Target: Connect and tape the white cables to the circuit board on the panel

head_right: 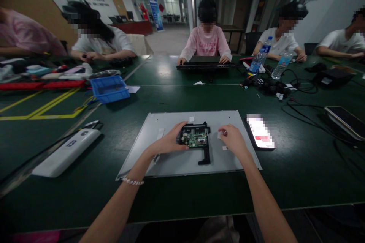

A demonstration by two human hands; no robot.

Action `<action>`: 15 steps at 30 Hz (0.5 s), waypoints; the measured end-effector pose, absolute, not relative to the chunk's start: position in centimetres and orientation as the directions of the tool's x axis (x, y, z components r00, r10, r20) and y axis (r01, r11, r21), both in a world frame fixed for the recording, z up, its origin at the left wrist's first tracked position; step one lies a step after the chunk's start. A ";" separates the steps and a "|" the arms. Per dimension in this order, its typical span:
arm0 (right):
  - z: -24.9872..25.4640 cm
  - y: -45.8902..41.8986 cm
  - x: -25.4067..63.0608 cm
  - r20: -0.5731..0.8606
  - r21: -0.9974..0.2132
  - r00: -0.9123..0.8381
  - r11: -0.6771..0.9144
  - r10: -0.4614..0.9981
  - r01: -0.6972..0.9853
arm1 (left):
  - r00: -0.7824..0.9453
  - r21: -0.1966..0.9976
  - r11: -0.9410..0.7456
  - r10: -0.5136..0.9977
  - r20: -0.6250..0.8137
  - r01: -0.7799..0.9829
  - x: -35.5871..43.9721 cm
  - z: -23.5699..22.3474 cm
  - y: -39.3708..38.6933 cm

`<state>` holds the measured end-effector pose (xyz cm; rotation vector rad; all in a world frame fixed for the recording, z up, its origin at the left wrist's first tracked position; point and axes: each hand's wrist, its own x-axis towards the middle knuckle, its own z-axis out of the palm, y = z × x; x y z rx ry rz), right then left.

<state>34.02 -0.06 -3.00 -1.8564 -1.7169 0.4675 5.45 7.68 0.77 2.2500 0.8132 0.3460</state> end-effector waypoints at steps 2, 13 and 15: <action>-2.9 0.0 34.0 0.131 -0.595 0.135 -0.031 0.982 0.803 | 0.766 0.697 -0.551 0.643 0.004 0.459 5.5 0.8 7.7; -2.5 0.0 32.8 0.283 -0.488 0.159 -0.001 0.946 0.873 | 0.763 0.687 -0.563 0.646 0.021 0.459 5.4 0.7 7.7; -1.8 0.7 31.9 0.319 -0.463 0.088 0.074 0.944 0.883 | 0.762 0.690 -0.566 0.647 0.033 0.451 5.4 0.4 7.8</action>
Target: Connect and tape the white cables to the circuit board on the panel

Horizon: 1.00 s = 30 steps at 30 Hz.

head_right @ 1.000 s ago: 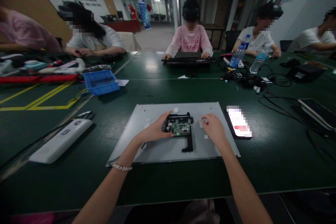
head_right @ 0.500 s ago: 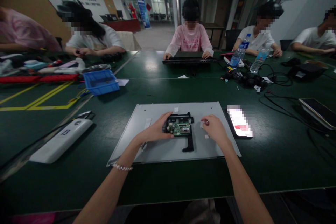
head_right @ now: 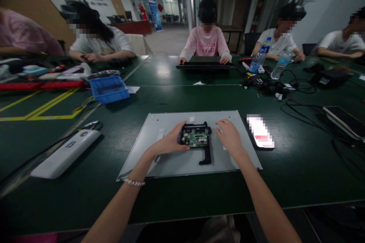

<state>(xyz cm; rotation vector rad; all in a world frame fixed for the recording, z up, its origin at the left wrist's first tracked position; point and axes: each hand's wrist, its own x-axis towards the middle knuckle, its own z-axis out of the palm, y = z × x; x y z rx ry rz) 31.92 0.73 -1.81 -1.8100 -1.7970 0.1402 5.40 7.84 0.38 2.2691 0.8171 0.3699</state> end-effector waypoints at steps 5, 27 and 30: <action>0.5 4.5 29.3 0.305 -0.355 -0.164 0.271 0.938 0.895 | 0.751 0.696 -0.558 0.659 0.041 0.452 5.3 -0.2 8.0; 1.1 7.5 27.6 0.275 -0.007 -0.381 0.398 0.883 0.917 | 0.740 0.678 -0.567 0.670 0.050 0.468 5.2 -0.7 8.0; 0.9 5.9 27.8 0.276 -0.021 -0.364 0.384 0.890 0.923 | 0.741 0.675 -0.564 0.670 0.038 0.475 5.2 -0.6 8.0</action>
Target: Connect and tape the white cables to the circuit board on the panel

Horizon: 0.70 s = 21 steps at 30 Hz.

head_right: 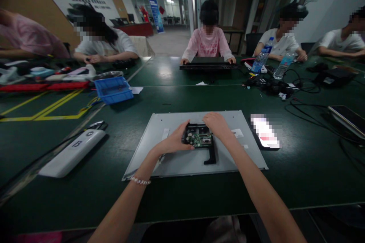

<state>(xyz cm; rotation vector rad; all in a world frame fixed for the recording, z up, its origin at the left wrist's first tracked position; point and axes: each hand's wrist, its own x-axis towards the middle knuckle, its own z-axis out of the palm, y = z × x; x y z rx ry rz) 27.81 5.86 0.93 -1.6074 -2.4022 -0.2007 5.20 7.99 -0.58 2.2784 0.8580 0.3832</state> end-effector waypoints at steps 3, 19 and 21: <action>0.3 5.2 27.7 0.262 -0.058 -0.356 0.383 0.897 0.922 | 0.742 0.669 -0.561 0.670 0.021 0.488 5.3 -0.5 8.0; -0.8 5.1 27.4 0.236 -0.130 -0.272 0.307 0.933 0.943 | 0.743 0.667 -0.564 0.669 0.023 0.487 5.3 -0.9 8.1; -0.8 5.1 27.3 0.237 -0.138 -0.270 0.308 0.933 0.941 | 0.743 0.664 -0.568 0.669 0.028 0.487 5.3 -0.9 8.2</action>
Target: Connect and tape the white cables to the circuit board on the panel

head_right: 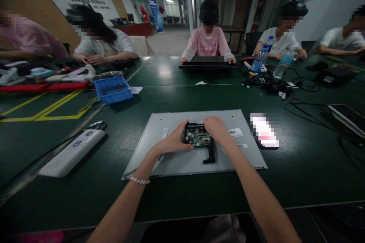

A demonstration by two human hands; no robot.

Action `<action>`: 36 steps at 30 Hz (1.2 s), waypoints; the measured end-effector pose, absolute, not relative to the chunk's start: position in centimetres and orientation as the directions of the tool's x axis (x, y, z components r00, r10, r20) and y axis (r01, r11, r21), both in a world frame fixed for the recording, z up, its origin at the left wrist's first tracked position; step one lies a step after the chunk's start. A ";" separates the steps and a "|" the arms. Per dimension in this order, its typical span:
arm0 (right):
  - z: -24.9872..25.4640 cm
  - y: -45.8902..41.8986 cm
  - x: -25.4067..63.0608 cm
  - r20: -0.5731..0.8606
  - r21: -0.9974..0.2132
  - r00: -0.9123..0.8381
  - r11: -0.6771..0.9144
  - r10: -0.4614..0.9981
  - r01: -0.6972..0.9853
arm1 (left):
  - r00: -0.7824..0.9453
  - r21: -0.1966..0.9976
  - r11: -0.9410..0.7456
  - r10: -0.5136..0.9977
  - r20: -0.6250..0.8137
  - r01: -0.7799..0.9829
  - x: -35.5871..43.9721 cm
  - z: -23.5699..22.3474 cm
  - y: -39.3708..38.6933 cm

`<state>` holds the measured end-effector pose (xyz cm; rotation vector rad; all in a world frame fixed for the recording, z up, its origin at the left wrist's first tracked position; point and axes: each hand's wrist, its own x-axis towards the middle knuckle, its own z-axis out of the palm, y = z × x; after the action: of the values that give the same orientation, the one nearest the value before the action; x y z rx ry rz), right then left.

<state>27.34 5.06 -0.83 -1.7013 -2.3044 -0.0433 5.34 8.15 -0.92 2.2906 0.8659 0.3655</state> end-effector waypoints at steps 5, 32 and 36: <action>-1.3 5.2 27.8 0.243 -0.254 -0.215 0.276 0.946 0.927 | 0.736 0.661 -0.563 0.676 0.024 0.496 5.3 -0.9 8.1; -1.8 5.5 27.3 0.300 -0.351 -0.135 0.241 0.944 0.905 | 0.722 0.691 -0.548 0.690 0.056 0.471 5.5 -0.6 7.8; -0.8 5.1 28.0 0.290 -0.367 -0.096 0.203 0.952 0.908 | 0.737 0.674 -0.579 0.671 0.074 0.459 5.5 -0.1 7.7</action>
<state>28.01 5.12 -0.82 -1.7263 -2.0257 0.1293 5.54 7.69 -0.12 2.2898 0.8481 0.4276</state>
